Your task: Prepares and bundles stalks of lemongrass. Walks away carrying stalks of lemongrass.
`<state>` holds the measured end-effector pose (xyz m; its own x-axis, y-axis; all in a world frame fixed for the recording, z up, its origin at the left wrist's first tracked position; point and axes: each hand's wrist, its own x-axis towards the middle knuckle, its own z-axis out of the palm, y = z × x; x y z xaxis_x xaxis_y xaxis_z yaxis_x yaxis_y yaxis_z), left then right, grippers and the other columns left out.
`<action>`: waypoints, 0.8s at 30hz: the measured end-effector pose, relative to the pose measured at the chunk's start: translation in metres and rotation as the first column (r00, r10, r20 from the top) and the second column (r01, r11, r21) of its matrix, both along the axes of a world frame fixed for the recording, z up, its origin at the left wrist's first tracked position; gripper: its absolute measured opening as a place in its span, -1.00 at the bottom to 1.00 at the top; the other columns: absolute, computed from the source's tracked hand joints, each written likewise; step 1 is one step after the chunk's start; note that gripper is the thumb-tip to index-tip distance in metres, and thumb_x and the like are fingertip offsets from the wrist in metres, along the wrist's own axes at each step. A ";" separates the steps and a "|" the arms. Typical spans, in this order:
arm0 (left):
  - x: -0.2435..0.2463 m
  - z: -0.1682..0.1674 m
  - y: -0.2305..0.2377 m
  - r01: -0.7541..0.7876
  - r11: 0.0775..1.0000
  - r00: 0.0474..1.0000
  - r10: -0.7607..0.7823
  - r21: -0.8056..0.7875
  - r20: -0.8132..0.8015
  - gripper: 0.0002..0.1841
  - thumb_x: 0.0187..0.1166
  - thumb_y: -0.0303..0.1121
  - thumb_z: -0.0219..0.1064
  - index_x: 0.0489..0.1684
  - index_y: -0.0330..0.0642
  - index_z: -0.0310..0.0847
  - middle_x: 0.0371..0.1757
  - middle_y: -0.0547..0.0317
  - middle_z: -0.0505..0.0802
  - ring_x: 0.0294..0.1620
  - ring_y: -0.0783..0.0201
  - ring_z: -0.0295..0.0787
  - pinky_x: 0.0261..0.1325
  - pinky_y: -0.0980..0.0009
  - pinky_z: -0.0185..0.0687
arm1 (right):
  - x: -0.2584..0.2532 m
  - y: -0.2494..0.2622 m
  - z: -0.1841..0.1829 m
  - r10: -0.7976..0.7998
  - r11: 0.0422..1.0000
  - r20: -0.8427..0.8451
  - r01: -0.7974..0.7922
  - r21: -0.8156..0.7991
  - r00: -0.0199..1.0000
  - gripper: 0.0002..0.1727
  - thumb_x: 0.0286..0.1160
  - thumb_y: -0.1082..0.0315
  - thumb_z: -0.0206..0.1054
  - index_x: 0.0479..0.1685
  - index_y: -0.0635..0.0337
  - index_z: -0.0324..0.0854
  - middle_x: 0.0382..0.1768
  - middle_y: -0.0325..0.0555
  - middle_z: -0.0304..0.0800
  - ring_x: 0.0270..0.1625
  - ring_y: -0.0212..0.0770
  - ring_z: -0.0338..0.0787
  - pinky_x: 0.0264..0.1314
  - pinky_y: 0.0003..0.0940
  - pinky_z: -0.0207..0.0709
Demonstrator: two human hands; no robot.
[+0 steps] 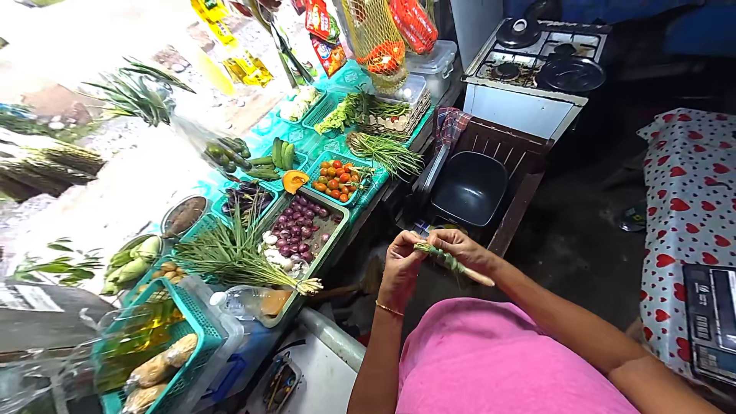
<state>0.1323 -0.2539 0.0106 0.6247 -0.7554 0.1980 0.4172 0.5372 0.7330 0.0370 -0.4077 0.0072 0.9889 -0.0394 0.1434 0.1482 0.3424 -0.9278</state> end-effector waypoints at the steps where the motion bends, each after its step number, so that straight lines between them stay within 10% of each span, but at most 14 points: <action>1: -0.002 -0.001 -0.004 -0.087 0.996 0.996 0.087 -0.008 -0.029 -0.87 0.36 -0.58 0.53 -0.25 -0.15 0.80 -0.19 0.15 0.88 -0.10 0.35 0.84 0.12 0.39 0.77 | 0.002 0.011 -0.006 -0.027 0.987 -0.032 0.032 0.158 0.999 -0.80 0.80 0.19 0.14 -0.15 -0.04 0.64 -0.43 -0.53 0.63 -0.45 -0.62 0.53 -0.42 -0.67 0.38; 7: -0.010 -0.011 -0.018 -0.585 0.803 0.796 0.542 0.115 0.268 -0.84 0.36 -0.79 0.33 -0.22 -0.42 0.66 -0.26 0.04 0.86 -0.24 0.31 0.83 -0.09 0.41 0.81 | 0.000 0.058 0.000 -0.118 0.887 -0.388 0.272 0.373 0.914 -0.74 0.91 0.27 -0.10 -0.10 0.07 0.49 -0.57 -0.43 0.39 -0.63 -0.54 0.33 -0.60 -0.66 0.22; 11: -0.005 -0.016 -0.009 -0.654 0.749 0.658 0.495 0.104 0.567 -0.85 0.30 -0.75 0.37 -0.24 -0.42 0.70 -0.24 0.07 0.84 -0.18 0.32 0.80 0.00 0.43 0.78 | -0.009 0.045 0.007 -0.231 0.973 -0.276 0.212 -0.096 0.933 -0.70 0.88 0.26 -0.03 -0.06 0.15 0.61 -0.55 -0.44 0.41 -0.60 -0.55 0.33 -0.57 -0.64 0.19; 18: -0.002 -0.005 0.001 -0.655 0.749 0.419 0.255 0.096 0.871 -0.86 0.35 -0.61 0.39 -0.25 -0.27 0.84 -0.24 0.12 0.82 -0.07 0.28 0.71 0.14 0.39 0.64 | -0.016 0.009 0.024 -0.323 0.687 -0.052 0.197 -0.700 0.945 -0.65 0.80 0.18 0.14 -0.17 0.24 0.73 -0.39 -0.27 0.71 -0.38 -0.57 0.58 -0.23 -0.61 0.43; 21: 0.002 -0.007 0.003 -0.564 0.821 0.481 0.246 0.083 0.841 -0.88 0.39 -0.60 0.38 -0.24 -0.30 0.83 -0.10 0.02 0.85 0.07 0.20 0.74 0.27 0.31 0.64 | -0.018 0.002 0.033 -0.289 0.647 -0.048 0.158 -0.746 0.956 -0.64 0.78 0.14 0.17 -0.17 0.23 0.73 -0.36 -0.20 0.76 -0.30 -0.50 0.66 -0.15 -0.53 0.48; 24: 0.005 -0.006 0.001 -0.356 0.933 0.757 0.252 0.056 0.603 -0.83 0.48 -0.67 0.28 -0.05 -0.43 0.69 0.17 -0.12 0.82 0.28 0.10 0.76 0.38 0.19 0.69 | -0.013 0.001 0.041 -0.264 0.727 -0.039 0.173 -0.664 0.964 -0.65 0.75 0.09 0.23 -0.21 0.18 0.74 -0.35 -0.31 0.76 -0.31 -0.59 0.65 -0.18 -0.61 0.50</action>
<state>0.1374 -0.2531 0.0047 0.6328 -0.5982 0.4916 -0.2772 0.4178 0.8652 0.0240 -0.4064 0.0480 0.9754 -0.1989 0.0950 0.0131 -0.3780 -0.9257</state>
